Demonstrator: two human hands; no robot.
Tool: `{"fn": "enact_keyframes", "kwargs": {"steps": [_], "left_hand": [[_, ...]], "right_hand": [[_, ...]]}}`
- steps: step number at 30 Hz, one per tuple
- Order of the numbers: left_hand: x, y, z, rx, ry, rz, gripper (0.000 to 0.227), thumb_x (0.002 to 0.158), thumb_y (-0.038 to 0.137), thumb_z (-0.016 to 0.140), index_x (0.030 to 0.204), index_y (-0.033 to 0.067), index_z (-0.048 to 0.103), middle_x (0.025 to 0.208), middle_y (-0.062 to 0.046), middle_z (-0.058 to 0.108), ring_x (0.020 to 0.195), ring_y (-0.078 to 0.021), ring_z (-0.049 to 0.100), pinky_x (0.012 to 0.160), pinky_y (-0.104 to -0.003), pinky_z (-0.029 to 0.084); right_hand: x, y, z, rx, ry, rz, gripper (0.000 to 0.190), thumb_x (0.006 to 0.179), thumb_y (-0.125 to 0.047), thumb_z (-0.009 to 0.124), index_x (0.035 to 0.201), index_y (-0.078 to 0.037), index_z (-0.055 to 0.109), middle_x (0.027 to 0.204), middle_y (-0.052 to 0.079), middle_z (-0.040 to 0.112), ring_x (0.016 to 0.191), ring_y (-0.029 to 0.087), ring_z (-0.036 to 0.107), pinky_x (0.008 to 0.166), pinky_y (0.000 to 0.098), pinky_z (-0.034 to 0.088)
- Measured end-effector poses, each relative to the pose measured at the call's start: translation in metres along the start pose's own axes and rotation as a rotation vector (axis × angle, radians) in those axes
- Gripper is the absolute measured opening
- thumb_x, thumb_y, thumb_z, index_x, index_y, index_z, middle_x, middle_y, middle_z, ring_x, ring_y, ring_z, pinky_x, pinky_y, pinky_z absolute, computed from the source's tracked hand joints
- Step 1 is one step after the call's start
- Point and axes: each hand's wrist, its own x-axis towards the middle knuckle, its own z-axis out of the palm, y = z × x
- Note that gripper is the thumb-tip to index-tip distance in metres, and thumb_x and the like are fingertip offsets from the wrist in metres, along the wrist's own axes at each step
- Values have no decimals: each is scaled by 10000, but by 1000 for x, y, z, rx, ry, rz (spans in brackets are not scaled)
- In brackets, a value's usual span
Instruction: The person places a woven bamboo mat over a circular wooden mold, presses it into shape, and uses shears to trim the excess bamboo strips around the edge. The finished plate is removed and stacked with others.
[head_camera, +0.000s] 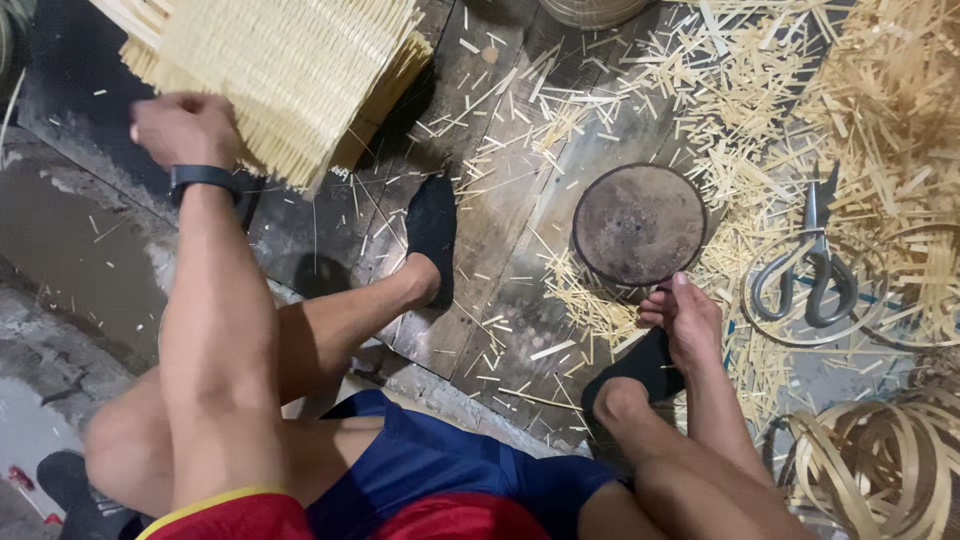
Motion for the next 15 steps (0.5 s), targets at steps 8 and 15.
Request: {"fn": "enact_keyframes", "kwargs": {"steps": [8, 15], "left_hand": [[2, 61, -54, -998, 14, 645, 175, 1137, 84, 689, 1020, -23, 615, 950, -57, 645, 830, -198, 591, 760, -347, 498], [-160, 170, 15, -938, -621, 567, 180, 1157, 189, 670, 1022, 80, 618, 967, 36, 625, 902, -88, 570, 809, -259, 492]], "right_hand": [[-3, -13, -3, -36, 38, -88, 408, 1058, -384, 580, 1117, 18, 616, 896, 93, 667, 814, 223, 690, 715, 367, 600], [-19, -69, -12, 236, -65, -375, 390, 1061, -329, 564, 1221, 21, 626, 1013, 81, 687, 891, 173, 680, 775, 329, 585]]}}
